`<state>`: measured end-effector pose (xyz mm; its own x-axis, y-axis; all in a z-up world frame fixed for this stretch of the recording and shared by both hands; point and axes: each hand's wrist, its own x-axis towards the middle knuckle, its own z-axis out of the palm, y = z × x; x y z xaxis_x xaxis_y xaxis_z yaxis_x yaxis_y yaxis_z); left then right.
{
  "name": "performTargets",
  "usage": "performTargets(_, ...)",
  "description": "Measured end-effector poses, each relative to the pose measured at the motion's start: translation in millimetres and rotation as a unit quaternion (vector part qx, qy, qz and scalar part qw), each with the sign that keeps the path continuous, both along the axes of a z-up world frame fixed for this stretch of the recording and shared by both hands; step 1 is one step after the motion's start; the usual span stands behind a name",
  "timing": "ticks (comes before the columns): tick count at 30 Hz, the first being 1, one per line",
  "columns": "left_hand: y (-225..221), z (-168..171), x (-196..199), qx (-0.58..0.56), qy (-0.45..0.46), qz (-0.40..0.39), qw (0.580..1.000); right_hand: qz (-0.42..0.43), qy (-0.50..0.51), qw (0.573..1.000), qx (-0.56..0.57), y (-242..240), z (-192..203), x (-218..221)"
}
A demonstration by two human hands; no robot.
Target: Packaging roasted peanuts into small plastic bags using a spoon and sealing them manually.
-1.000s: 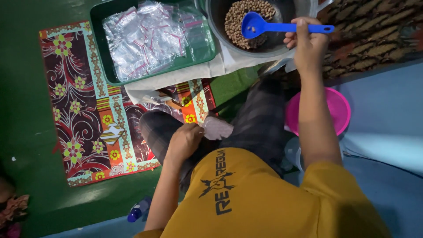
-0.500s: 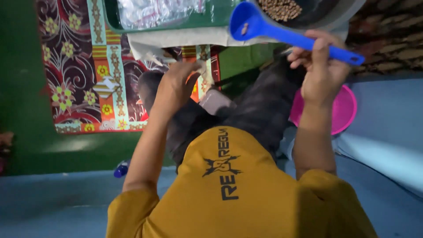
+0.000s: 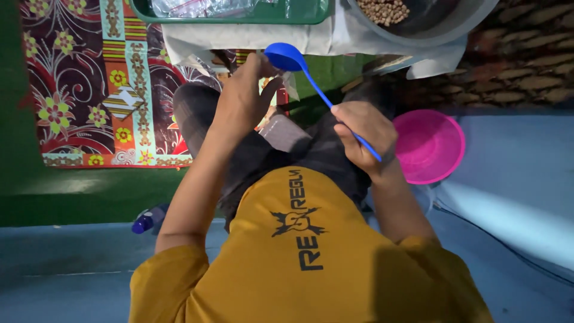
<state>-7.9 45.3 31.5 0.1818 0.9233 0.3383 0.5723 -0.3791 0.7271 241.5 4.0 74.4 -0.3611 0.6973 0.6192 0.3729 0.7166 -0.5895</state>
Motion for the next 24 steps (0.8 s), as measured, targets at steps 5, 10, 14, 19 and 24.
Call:
performTargets(5,-2.0,-3.0,3.7,-0.009,-0.013,0.007,1.000,-0.003,-0.020,0.999,0.033,1.4,-6.4,3.9)
performTargets(10,-7.4,-9.3,1.6,-0.003,0.044,0.003,0.999,-0.162,0.022,0.982,0.092,13.4,-30.8,28.4)
performTargets(14,-20.8,-21.1,-5.8,0.003,-0.009,-0.083,0.996,-0.233,0.084,0.967,0.055,60.2,-23.6,55.4)
performTargets(19,-46.8,-64.6,-22.6,-0.063,0.030,-0.121,0.990,-0.240,-0.123,0.957,0.102,111.4,-21.5,76.9)
performTargets(24,-70.2,-64.7,-34.1,-0.113,0.022,-0.042,0.992,-0.218,-0.038,0.974,0.037,122.0,-25.2,75.2)
